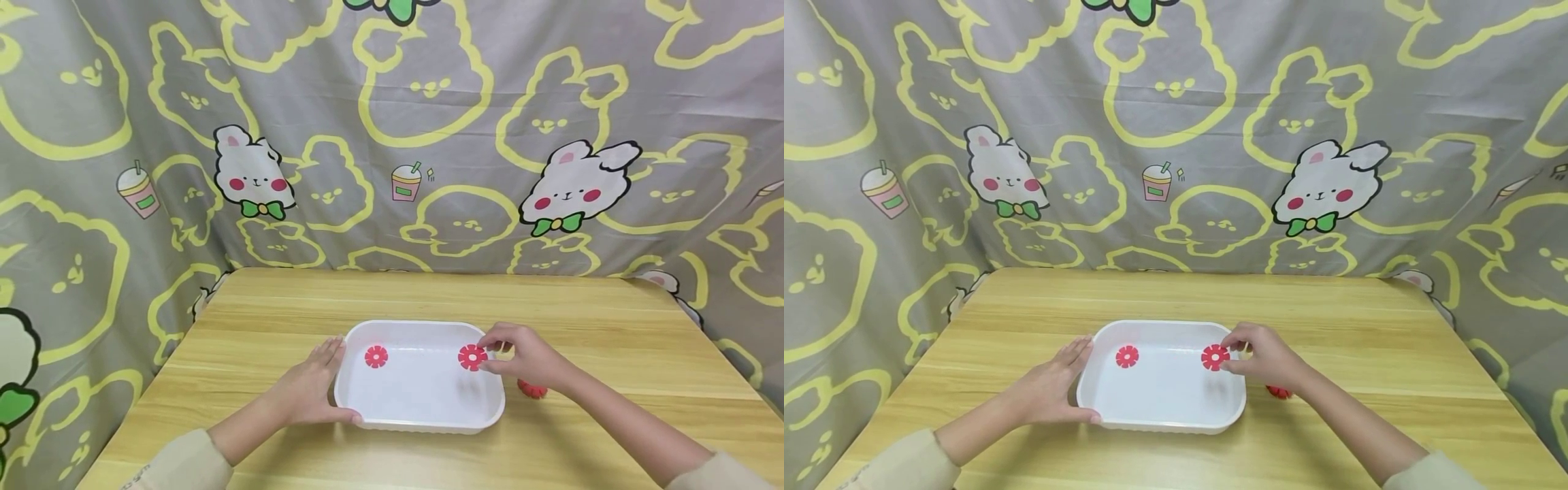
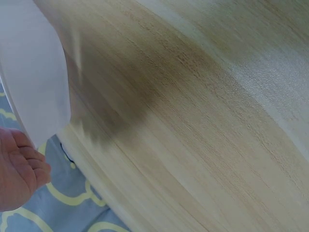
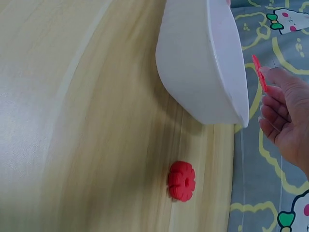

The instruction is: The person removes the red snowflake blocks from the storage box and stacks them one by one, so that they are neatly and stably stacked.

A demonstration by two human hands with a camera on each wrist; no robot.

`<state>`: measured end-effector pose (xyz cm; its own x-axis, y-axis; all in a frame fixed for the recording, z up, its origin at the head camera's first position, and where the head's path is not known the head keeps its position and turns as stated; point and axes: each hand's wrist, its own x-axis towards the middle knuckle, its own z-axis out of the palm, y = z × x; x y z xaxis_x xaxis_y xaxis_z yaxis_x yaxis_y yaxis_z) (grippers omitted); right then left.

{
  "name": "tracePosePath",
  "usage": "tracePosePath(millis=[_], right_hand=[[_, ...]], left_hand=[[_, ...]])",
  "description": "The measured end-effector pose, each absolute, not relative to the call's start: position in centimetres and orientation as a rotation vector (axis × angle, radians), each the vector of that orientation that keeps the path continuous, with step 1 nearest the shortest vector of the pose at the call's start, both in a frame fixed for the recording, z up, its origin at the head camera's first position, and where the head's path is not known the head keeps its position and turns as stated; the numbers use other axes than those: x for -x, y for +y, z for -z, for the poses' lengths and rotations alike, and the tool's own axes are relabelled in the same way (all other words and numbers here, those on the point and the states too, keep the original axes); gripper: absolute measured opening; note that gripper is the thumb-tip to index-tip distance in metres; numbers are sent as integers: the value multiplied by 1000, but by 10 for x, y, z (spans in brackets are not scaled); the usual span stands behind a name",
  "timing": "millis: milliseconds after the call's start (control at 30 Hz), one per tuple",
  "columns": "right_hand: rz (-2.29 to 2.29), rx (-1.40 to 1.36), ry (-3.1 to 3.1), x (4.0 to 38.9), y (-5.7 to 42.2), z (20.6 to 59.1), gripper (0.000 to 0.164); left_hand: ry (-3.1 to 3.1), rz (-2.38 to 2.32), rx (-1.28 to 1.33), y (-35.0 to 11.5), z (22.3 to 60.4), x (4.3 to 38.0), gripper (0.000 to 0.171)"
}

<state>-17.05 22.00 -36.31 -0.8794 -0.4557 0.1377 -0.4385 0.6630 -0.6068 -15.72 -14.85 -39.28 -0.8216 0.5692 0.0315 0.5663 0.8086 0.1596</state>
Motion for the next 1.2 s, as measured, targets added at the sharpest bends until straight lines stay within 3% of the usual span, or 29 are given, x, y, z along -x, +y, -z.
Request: tracePosePath(millis=[500, 1200], right_hand=[[1128, 840, 3003, 157, 250, 375, 22], [1218, 743, 3128, 143, 283, 409, 23]], left_hand=[[2958, -253, -915, -147, 390, 157, 118], [2969, -255, -918, -148, 392, 158, 119]])
